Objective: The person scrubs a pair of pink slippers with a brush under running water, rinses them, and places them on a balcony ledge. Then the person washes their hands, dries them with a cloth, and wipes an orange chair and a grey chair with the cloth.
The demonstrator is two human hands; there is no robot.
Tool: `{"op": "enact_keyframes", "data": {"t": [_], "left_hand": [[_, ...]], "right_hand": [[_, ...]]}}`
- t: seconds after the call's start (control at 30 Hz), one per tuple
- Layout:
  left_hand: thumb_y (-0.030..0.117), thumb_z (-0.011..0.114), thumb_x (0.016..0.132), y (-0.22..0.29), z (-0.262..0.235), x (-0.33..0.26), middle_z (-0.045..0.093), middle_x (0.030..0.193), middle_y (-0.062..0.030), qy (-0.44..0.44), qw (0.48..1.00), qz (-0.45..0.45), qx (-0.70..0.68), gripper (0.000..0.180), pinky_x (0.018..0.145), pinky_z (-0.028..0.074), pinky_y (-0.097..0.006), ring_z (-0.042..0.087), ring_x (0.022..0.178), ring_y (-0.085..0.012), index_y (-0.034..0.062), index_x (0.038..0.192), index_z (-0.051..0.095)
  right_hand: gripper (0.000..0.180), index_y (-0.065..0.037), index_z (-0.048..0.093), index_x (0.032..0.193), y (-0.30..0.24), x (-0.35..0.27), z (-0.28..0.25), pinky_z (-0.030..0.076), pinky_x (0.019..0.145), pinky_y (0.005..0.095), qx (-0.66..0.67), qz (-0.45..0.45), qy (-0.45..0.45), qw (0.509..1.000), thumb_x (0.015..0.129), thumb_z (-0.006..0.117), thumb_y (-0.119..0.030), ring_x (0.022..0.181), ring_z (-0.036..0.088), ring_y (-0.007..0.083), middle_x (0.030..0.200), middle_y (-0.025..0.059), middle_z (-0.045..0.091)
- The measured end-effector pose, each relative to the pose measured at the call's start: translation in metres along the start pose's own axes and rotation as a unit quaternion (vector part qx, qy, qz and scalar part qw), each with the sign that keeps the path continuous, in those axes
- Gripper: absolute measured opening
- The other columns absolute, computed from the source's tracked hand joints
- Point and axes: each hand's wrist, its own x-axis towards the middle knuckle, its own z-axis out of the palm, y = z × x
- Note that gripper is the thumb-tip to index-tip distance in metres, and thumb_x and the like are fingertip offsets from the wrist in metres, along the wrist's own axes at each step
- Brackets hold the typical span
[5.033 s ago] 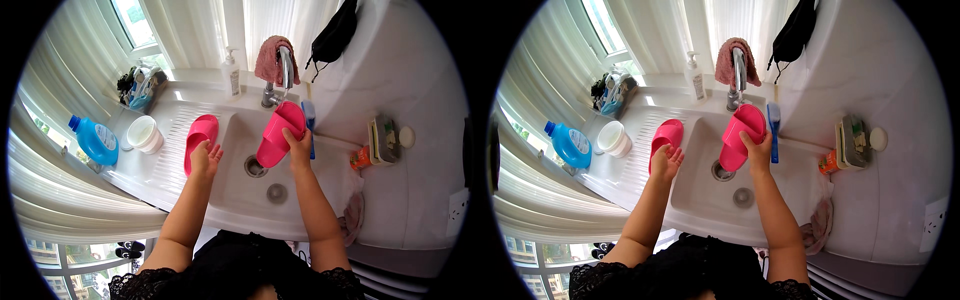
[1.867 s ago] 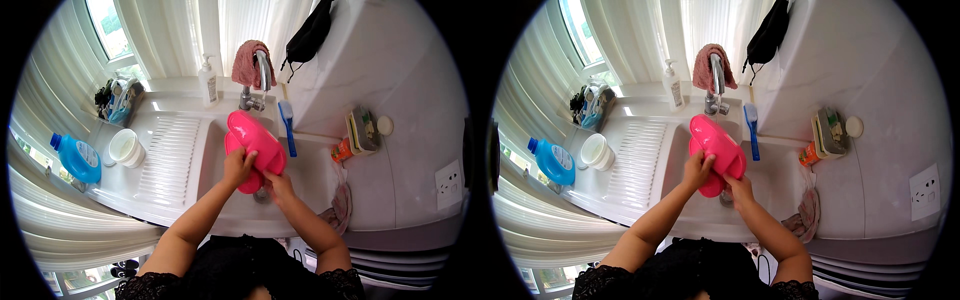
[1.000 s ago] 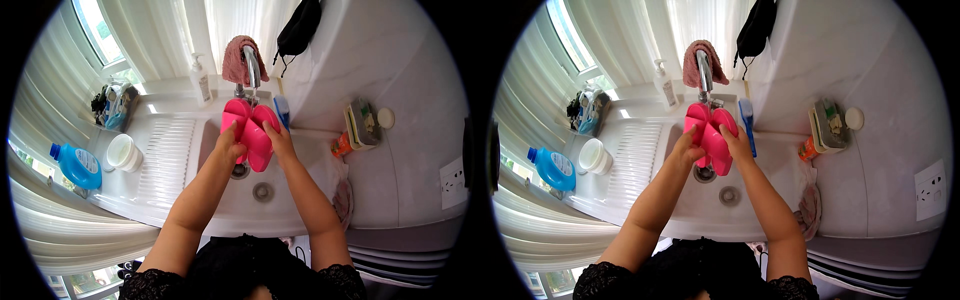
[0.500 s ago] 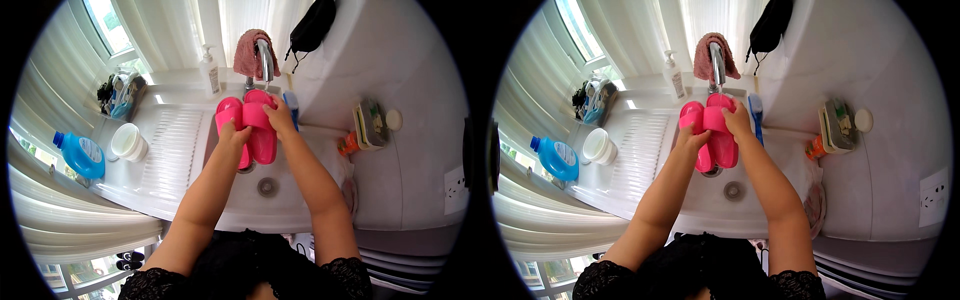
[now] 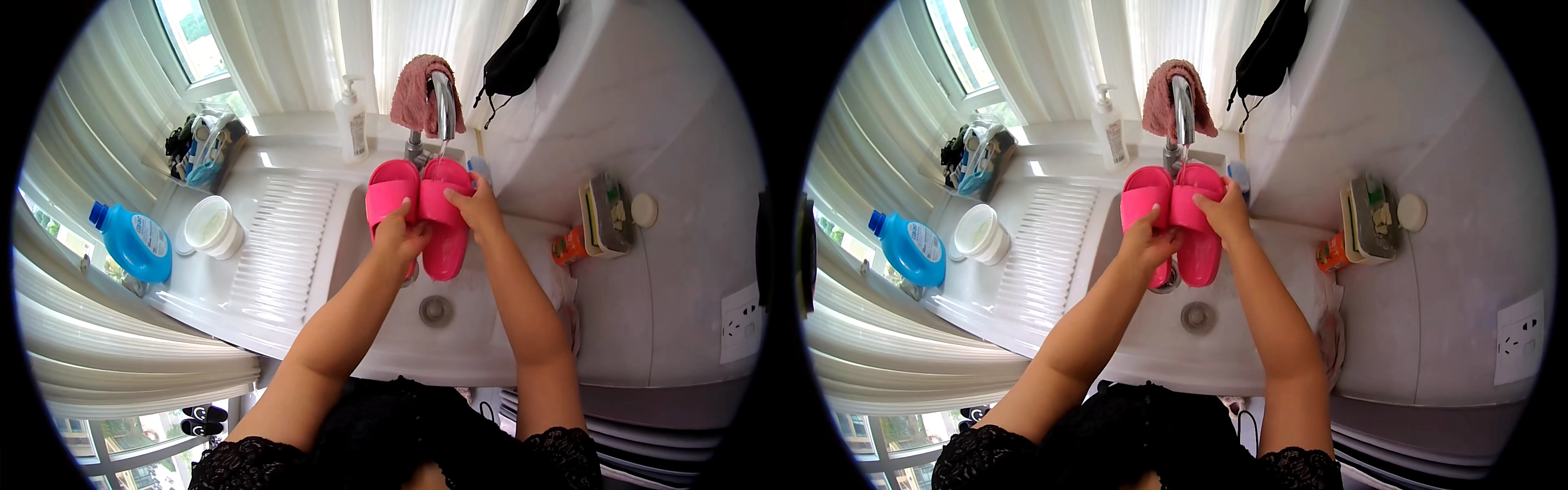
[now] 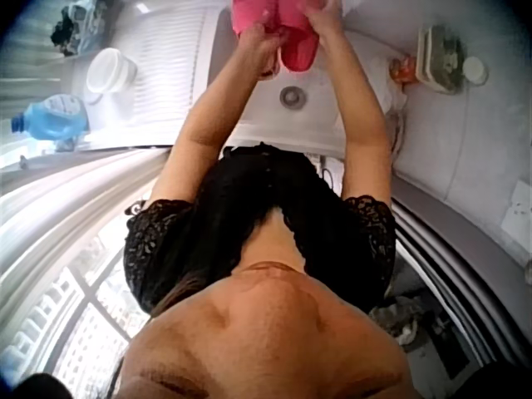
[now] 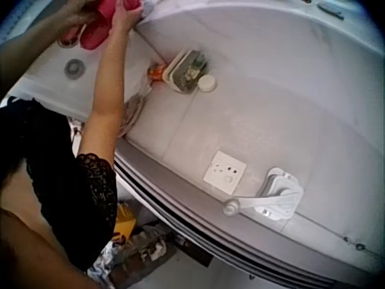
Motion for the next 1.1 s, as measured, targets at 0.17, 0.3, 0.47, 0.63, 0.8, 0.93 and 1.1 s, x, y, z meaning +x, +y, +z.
{"op": "enact_keyframes", "data": {"t": [0.17, 0.3, 0.47, 0.63, 0.8, 0.93, 1.1], "left_hand": [[0.02, 0.065, 0.091, 0.025, -0.024, 0.001, 0.055, 0.122, -0.0099, 0.035, 0.993, -0.049, 0.106, 0.034, 0.101, 0.042, -0.054, 0.051, 0.116, -0.0312, 0.0078, 0.12, 0.052], [0.015, 0.064, 0.091, 0.01, -0.023, -0.007, 0.061, 0.115, -0.01, -0.045, 0.969, -0.035, 0.239, 0.026, 0.088, 0.054, -0.049, 0.061, 0.104, -0.0274, 0.0058, 0.115, 0.057], [0.014, 0.063, 0.092, 0.007, -0.019, -0.013, 0.061, 0.115, -0.0104, -0.099, 0.95, -0.023, 0.294, 0.028, 0.086, 0.056, -0.046, 0.063, 0.103, -0.0267, 0.0048, 0.116, 0.055], [0.032, 0.052, 0.097, 0.017, -0.037, -0.004, 0.054, 0.127, -0.0167, -0.132, 0.964, -0.027, 0.228, 0.043, 0.1, 0.046, -0.049, 0.055, 0.116, -0.0308, 0.0035, 0.129, 0.047], [0.056, 0.026, 0.1, 0.045, -0.054, -0.024, 0.049, 0.137, -0.0174, -0.137, 0.984, -0.048, 0.099, 0.062, 0.109, 0.033, -0.053, 0.048, 0.125, -0.0344, 0.0106, 0.139, 0.041], [0.064, 0.021, 0.096, 0.05, -0.074, -0.023, 0.046, 0.141, -0.0138, -0.128, 0.989, -0.039, 0.068, 0.071, 0.108, 0.035, -0.054, 0.045, 0.128, -0.0345, 0.0132, 0.143, 0.036], [0.036, 0.053, 0.097, 0.046, -0.073, -0.017, 0.064, 0.102, -0.0057, -0.244, 0.965, -0.078, 0.046, 0.027, 0.081, 0.054, -0.04, 0.062, 0.091, -0.0224, 0.0139, 0.111, 0.058]], "right_hand": [[0.075, 0.006, 0.038, 0.138, -0.012, -0.001, -0.006, 0.045, 0.096, 0.0358, -0.112, 0.011, 0.018, 0.993, 0.079, 0.074, -0.024, 0.117, 0.054, 0.0261, 0.133, 0.0215, 0.05], [0.07, 0.008, 0.04, 0.137, -0.002, 0.045, -0.02, 0.044, 0.095, 0.0357, -0.075, 0.013, 0.0, 0.997, 0.082, 0.071, -0.022, 0.116, 0.055, 0.0266, 0.133, 0.0229, 0.05], [0.044, 0.007, 0.054, 0.118, -0.007, 0.076, -0.003, 0.049, 0.079, 0.0352, -0.006, 0.114, -0.023, 0.993, 0.085, 0.068, -0.019, 0.097, 0.059, 0.0242, 0.113, 0.018, 0.059], [0.021, 0.001, 0.058, 0.098, 0.017, 0.128, 0.001, 0.046, 0.06, 0.0357, 0.06, 0.176, -0.088, 0.979, 0.086, 0.065, -0.015, 0.077, 0.056, 0.0214, 0.094, 0.0117, 0.056], [0.019, 0.001, 0.058, 0.102, 0.012, 0.142, 0.025, 0.047, 0.063, 0.0381, 0.107, 0.203, -0.048, 0.972, 0.088, 0.062, -0.011, 0.077, 0.057, 0.0241, 0.096, 0.0135, 0.057], [0.017, -0.001, 0.059, 0.104, -0.001, 0.125, 0.033, 0.047, 0.065, 0.0378, 0.197, 0.21, -0.064, 0.956, 0.09, 0.059, -0.01, 0.079, 0.057, 0.0243, 0.098, 0.0132, 0.057], [0.042, -0.005, 0.048, 0.124, -0.01, 0.09, 0.014, 0.039, 0.092, 0.0411, 0.163, 0.184, -0.136, 0.96, 0.09, 0.062, -0.025, 0.109, 0.049, 0.0257, 0.116, 0.0112, 0.054]]}}
